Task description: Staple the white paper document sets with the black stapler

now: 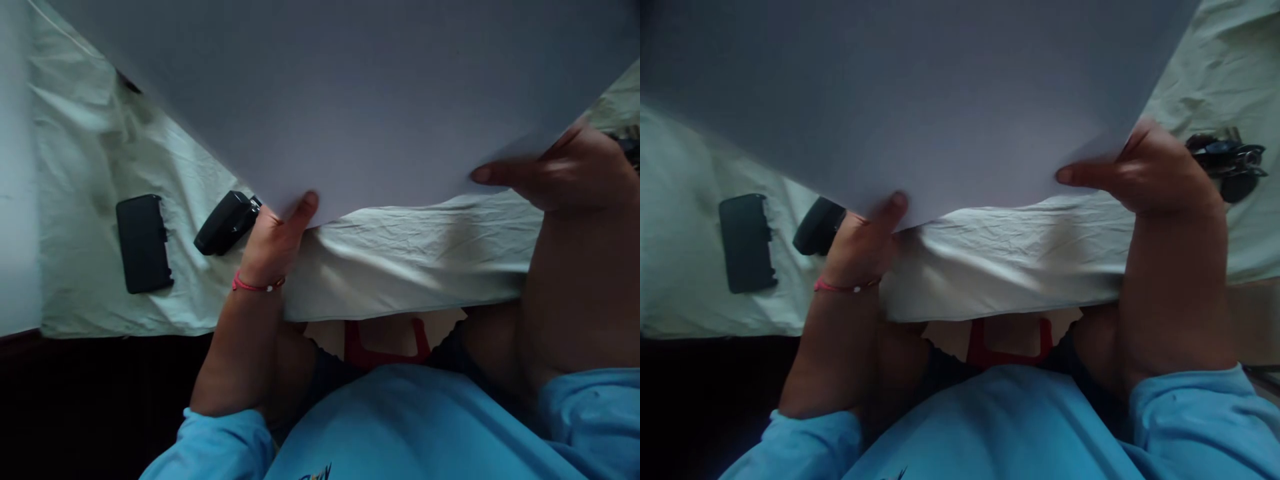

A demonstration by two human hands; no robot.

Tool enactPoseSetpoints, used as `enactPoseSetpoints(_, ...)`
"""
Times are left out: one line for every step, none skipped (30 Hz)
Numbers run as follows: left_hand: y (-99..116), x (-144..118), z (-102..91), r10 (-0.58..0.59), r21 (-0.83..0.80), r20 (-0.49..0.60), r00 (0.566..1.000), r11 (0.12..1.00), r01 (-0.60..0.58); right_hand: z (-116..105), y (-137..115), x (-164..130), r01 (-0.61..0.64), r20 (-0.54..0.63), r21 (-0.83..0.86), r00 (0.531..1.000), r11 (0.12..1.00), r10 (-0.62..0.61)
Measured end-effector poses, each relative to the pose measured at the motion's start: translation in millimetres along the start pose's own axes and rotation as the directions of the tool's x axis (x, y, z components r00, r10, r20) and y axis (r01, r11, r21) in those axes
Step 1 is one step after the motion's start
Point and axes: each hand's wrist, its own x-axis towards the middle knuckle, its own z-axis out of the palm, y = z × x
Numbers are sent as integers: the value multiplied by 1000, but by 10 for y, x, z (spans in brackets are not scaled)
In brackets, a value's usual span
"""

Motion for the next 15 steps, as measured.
enactPoseSetpoints(-28, 7, 0, 71, -4, -31, 997, 997, -71, 9, -27, -5, 0, -10, -17, 1000, 1000, 0)
enactPoseSetpoints(-48, 11, 1, 124, -1, -51, 991, 992, -125, 19, -53, -10, -4, -13, -31, 1000, 1000, 4)
enactPoseSetpoints(-58, 12, 0, 164, 12, -62, 984, 986, -164, 27, -72, -13, -12, -9, -48, 1000, 999, 12)
enactPoseSetpoints(-57, 11, -5, 182, 34, -62, 981, 983, -180, 31, -81, -12, -24, -5, -65, 1000, 998, 24)
enactPoseSetpoints(-48, 8, -14, 173, 59, -53, 983, 984, -170, 32, -79, -7, -38, -1, -84, 999, 996, 38)
enactPoseSetpoints(-32, 5, -28, 153, 85, -42, 987, 985, -149, 29, -65, 4, -49, 2, -107, 999, 993, 50)
enactPoseSetpoints(-12, 4, -46, 127, 104, -25, 992, 987, -123, 22, -42, 20, -52, 7, -136, 999, 989, 53)
enactPoseSetpoints(8, 7, -66, 113, 113, -7, 994, 987, -111, 11, -12, 39, -45, 16, -168, 999, 985, 49)
enactPoseSetpoints(26, 13, -86, 108, 116, 17, 994, 987, -109, -1, 21, 60, -32, 33, -199, 999, 980, 39)
enactPoseSetpoints(40, 24, -105, 107, 117, 47, 993, 987, -112, -14, 54, 79, -10, 56, -225, 998, 974, 24)
enactPoseSetpoints(50, 38, -121, 111, 116, 72, 991, 986, -118, -26, 84, 95, 13, 77, -243, 997, 970, 6)
enactPoseSetpoints(55, 53, -134, 109, 119, 92, 990, 986, -120, -34, 108, 106, 32, 86, -253, 996, 967, -10)
enactPoseSetpoints(57, 68, -142, 103, 123, 105, 989, 986, -116, -38, 124, 111, 44, 85, -258, 996, 965, -22)
enactPoseSetpoints(59, 80, -147, 88, 130, 114, 990, 986, -103, -37, 131, 111, 46, 80, -253, 996, 966, -27)
enactPoseSetpoints(61, 88, -149, 69, 138, 112, 991, 987, -84, -28, 129, 106, 45, 74, -239, 997, 970, -28)
